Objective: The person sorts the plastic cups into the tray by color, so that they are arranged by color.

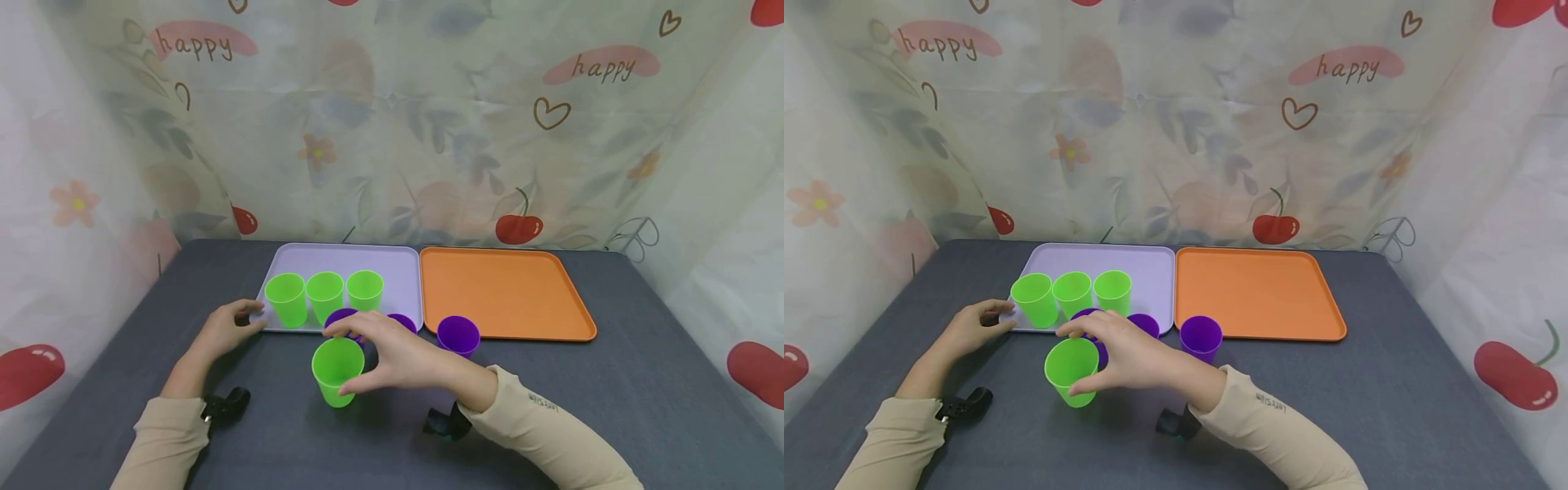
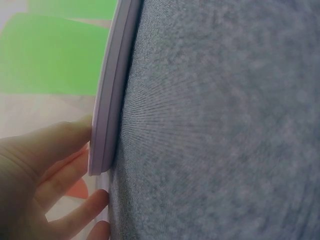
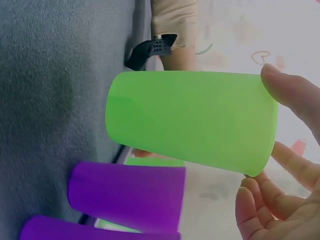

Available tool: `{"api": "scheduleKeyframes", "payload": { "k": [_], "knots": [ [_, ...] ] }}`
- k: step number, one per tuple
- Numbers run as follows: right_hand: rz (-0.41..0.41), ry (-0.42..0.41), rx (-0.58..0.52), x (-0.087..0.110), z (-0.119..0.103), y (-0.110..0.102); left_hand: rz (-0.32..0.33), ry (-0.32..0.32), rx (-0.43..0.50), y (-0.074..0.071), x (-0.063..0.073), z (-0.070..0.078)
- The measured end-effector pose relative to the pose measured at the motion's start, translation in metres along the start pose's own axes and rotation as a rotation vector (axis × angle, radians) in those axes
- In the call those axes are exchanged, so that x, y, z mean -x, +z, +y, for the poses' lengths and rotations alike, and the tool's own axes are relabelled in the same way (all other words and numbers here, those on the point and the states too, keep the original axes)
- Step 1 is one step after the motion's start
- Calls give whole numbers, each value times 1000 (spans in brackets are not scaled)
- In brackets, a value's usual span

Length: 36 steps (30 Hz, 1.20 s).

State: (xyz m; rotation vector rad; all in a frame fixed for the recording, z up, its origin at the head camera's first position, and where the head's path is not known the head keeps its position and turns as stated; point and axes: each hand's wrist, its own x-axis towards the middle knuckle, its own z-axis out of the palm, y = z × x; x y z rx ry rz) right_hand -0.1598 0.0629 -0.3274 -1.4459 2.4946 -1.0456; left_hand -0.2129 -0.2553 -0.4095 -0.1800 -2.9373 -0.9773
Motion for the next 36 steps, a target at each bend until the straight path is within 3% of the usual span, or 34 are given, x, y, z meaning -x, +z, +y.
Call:
{"api": "scheduleKeyframes", "payload": {
  "k": [13, 24, 36],
  "knots": [
    [37, -41, -73, 6, -4, -22, -13, -16, 2, -1, 0, 0],
    [88, -22, -90, 7, -8, -54, -4, -3, 7, -1, 0, 0],
    [115, 93, -84, 8, -5, -91, -5, 5, 6, -2, 1, 1]
  ]
}}
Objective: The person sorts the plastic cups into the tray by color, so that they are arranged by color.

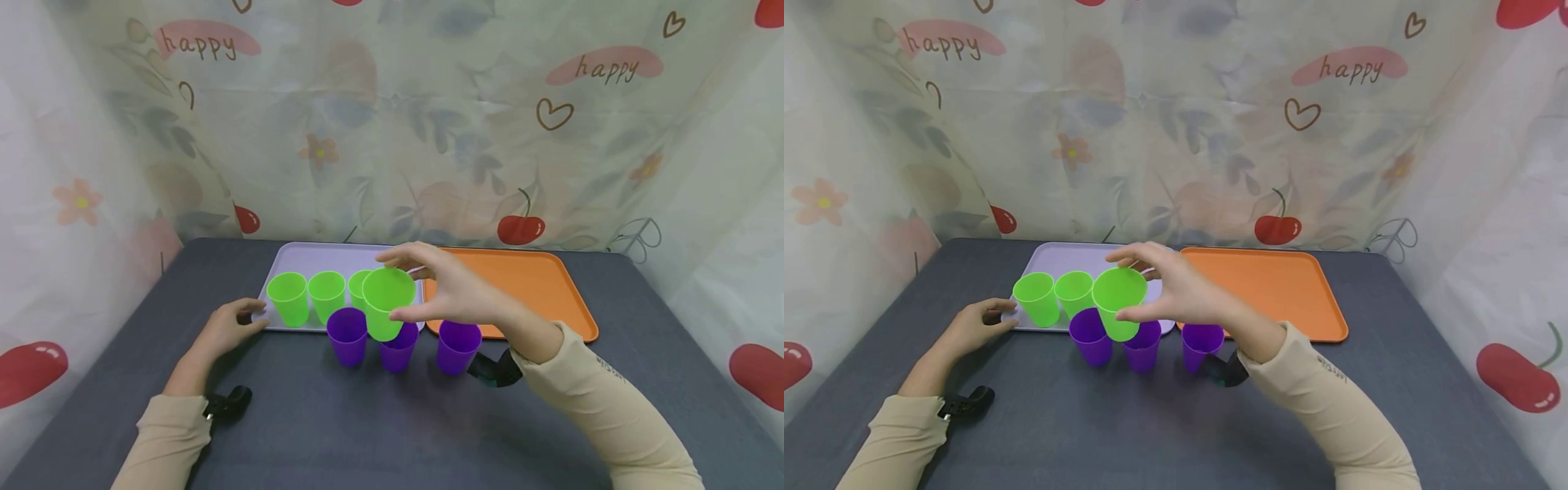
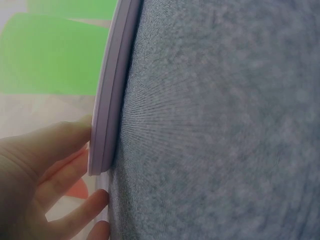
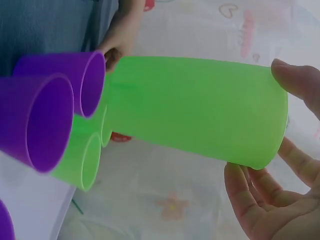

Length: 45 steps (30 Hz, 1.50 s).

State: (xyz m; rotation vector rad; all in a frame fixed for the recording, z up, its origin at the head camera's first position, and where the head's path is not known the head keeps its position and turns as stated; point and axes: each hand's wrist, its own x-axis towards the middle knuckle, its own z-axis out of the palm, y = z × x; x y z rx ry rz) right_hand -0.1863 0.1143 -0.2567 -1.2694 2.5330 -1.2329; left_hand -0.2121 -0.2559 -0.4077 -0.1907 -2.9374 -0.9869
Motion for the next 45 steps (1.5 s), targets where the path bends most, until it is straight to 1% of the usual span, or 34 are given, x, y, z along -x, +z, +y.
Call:
{"api": "scheduleKeyframes", "payload": {
  "k": [4, 12, 23, 34, 40, 45],
  "knots": [
    [1, 29, 19, -2, 5, -10, -3, -6, -3, 0, 0, 0],
    [-18, 57, 65, -8, 19, -23, -9, -17, 1, 1, 0, 0],
    [-75, 109, 47, -19, 49, -38, -9, -14, 7, 0, 1, 0],
    [-170, 153, -9, -30, 90, -43, 6, 0, 5, 0, 1, -1],
    [-231, 186, -46, -34, 112, -40, -2, -15, 4, 0, 0, -1],
    [-284, 204, -52, -39, 126, -35, -6, -23, -1, 0, 0, 0]
  ]
}}
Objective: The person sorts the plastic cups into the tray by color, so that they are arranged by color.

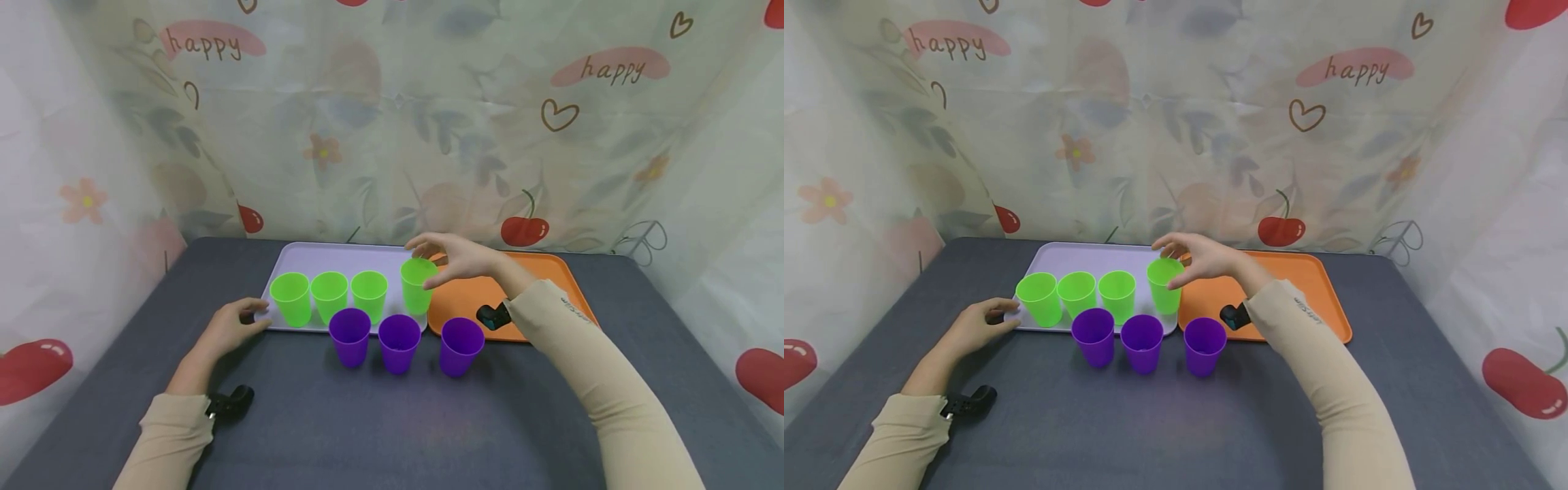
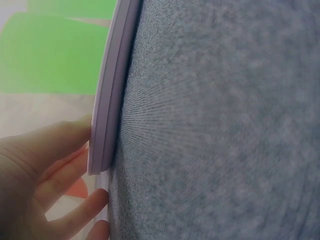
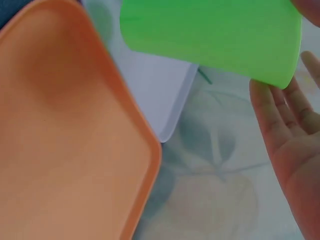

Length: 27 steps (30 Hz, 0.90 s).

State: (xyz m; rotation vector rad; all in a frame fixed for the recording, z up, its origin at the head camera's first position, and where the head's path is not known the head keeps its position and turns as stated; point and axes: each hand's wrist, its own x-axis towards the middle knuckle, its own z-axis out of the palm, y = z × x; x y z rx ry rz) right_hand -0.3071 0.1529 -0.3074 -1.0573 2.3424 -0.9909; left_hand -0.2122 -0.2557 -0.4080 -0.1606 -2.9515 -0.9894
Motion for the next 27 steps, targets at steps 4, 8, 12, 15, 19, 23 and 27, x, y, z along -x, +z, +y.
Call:
{"api": "scheduleKeyframes", "payload": {
  "k": [4, 8, 12, 15, 19, 23, 27],
  "knots": [
    [-23, 2, -21, -5, 7, 2, -2, -5, -2, 0, 0, 0],
    [-48, 9, -35, -8, 9, 4, -4, -8, 0, 0, 0, 0],
    [-82, 13, -32, -11, 11, 6, -2, -6, 2, 0, -1, -2],
    [-96, 12, -27, -13, 13, 8, -2, -6, 2, 0, -1, -1],
    [-111, -1, -29, -14, 14, 9, -5, -11, 4, 0, -1, 0],
    [-135, -12, -41, -17, 14, 11, -5, -10, 3, 0, 0, 1],
    [-155, -3, -42, -18, 14, 13, -4, -7, 3, 0, 1, 1]
  ]
}}
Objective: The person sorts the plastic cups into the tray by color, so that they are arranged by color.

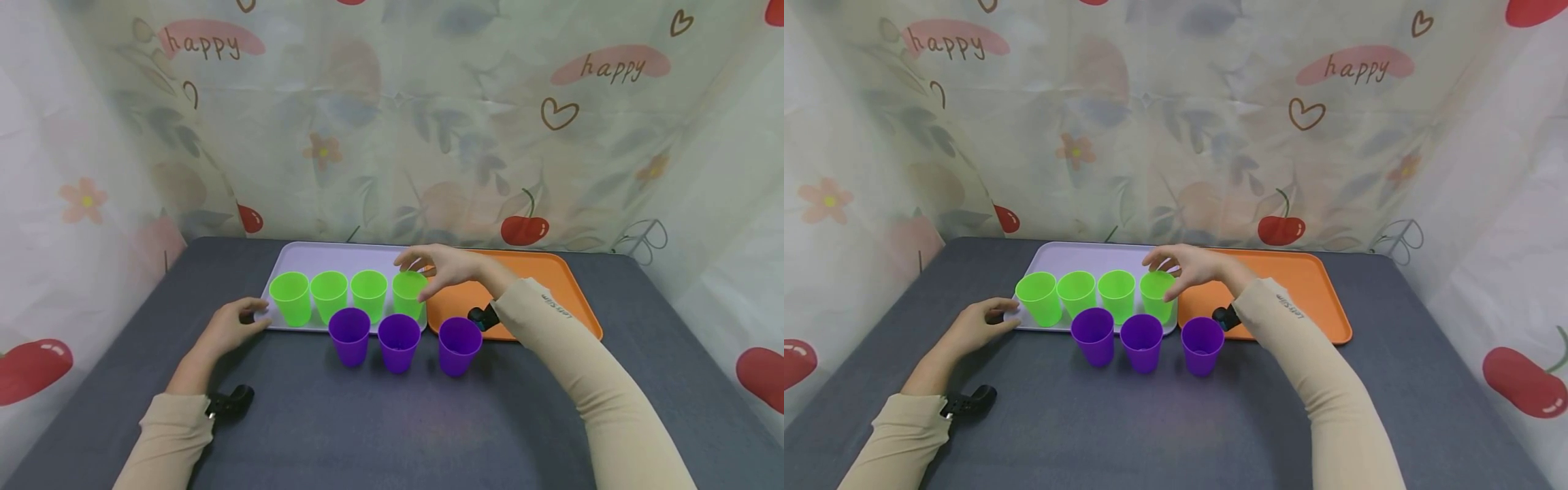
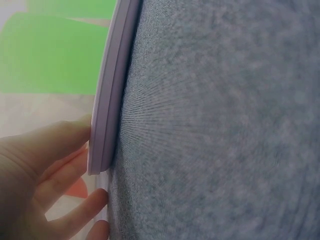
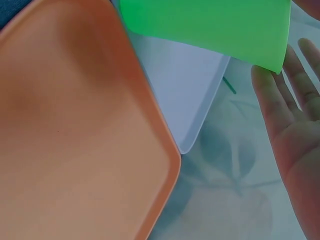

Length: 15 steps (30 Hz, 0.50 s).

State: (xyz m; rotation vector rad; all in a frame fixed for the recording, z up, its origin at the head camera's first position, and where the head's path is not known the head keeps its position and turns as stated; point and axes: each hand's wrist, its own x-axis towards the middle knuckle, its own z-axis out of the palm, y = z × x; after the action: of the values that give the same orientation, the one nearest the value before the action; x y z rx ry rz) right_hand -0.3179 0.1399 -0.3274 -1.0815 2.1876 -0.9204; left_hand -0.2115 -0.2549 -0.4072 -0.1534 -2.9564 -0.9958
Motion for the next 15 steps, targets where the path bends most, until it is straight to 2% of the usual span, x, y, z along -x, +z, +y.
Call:
{"api": "scheduleKeyframes", "payload": {
  "k": [8, 15],
  "knots": [
    [-5, 7, -5, 0, 1, 0, 0, 8, -4, 0, 0, 0],
    [-1, -28, -6, 1, 5, 0, 1, 12, -5, 0, 0, 0]
  ]
}}
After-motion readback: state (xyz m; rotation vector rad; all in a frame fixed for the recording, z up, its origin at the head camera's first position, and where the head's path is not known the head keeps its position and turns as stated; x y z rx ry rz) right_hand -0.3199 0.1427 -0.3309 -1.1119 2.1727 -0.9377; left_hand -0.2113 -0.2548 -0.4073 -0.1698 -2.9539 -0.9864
